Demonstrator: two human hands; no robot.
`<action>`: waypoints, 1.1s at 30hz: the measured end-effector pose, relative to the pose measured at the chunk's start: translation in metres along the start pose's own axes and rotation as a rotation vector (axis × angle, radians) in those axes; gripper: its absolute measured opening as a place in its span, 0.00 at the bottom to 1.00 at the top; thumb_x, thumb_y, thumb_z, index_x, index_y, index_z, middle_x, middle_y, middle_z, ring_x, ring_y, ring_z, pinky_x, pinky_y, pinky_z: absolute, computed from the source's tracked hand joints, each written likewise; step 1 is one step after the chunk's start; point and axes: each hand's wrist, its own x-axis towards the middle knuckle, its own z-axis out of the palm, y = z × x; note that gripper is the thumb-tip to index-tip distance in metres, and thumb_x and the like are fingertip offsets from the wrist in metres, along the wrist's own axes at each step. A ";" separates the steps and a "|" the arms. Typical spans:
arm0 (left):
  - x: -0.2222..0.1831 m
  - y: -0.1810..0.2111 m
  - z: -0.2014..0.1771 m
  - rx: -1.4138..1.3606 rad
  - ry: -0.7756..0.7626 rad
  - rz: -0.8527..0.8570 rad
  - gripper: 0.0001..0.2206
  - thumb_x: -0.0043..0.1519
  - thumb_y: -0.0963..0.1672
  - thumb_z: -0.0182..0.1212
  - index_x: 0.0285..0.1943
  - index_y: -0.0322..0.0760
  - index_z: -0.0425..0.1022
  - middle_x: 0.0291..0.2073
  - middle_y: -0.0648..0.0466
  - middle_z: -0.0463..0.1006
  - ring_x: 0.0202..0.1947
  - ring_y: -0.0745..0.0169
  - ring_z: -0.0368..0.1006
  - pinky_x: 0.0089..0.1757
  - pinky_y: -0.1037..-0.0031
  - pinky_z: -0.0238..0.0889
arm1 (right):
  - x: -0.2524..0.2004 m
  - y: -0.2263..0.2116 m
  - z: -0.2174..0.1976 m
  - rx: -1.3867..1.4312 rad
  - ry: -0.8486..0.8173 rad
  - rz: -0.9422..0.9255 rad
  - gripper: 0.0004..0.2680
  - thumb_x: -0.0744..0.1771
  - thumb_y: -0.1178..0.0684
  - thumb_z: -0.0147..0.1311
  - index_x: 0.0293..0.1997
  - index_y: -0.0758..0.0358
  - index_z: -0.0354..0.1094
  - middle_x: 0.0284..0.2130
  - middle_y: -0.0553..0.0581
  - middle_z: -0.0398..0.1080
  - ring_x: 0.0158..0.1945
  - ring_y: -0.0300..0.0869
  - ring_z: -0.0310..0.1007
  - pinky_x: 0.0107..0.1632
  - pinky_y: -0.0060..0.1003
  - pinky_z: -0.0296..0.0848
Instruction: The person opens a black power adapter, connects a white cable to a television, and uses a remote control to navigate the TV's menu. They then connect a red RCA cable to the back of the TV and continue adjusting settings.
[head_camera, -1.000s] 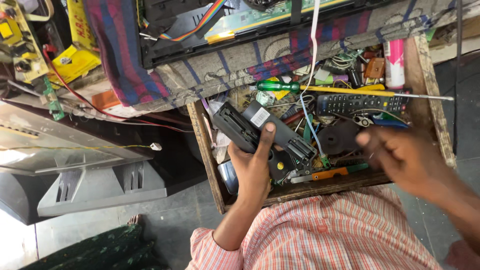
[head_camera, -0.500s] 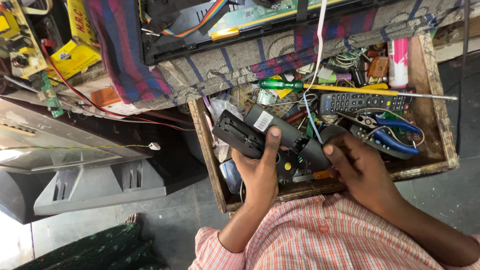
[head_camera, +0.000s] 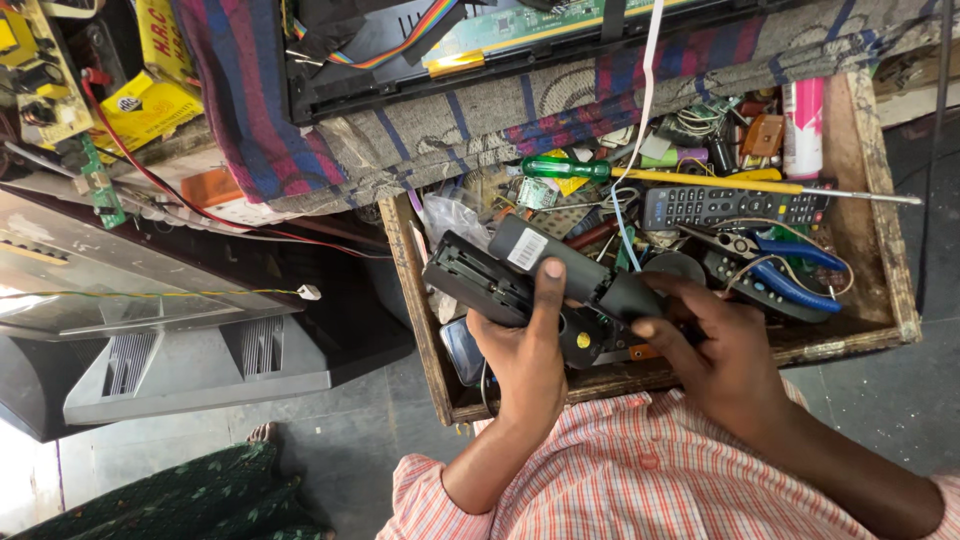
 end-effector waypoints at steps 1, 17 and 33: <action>0.000 0.000 -0.001 0.053 -0.019 0.014 0.10 0.60 0.39 0.70 0.45 0.28 0.73 0.34 0.55 0.79 0.32 0.71 0.74 0.36 0.78 0.69 | 0.003 0.000 -0.001 0.031 -0.024 0.008 0.14 0.65 0.53 0.59 0.56 0.64 0.72 0.22 0.54 0.74 0.23 0.31 0.68 0.25 0.29 0.67; 0.001 -0.004 -0.004 0.125 0.004 0.076 0.12 0.60 0.39 0.69 0.47 0.29 0.70 0.36 0.52 0.78 0.31 0.70 0.75 0.35 0.77 0.70 | 0.008 0.001 -0.015 0.094 -0.103 0.068 0.14 0.64 0.52 0.62 0.55 0.61 0.75 0.26 0.47 0.79 0.25 0.26 0.69 0.28 0.24 0.68; -0.008 0.006 -0.010 0.273 -0.123 0.055 0.09 0.65 0.40 0.70 0.42 0.24 0.75 0.32 0.53 0.78 0.30 0.72 0.72 0.33 0.78 0.67 | 0.010 0.023 -0.001 0.198 -0.218 0.343 0.08 0.63 0.50 0.60 0.32 0.66 0.73 0.18 0.51 0.75 0.18 0.32 0.69 0.19 0.30 0.68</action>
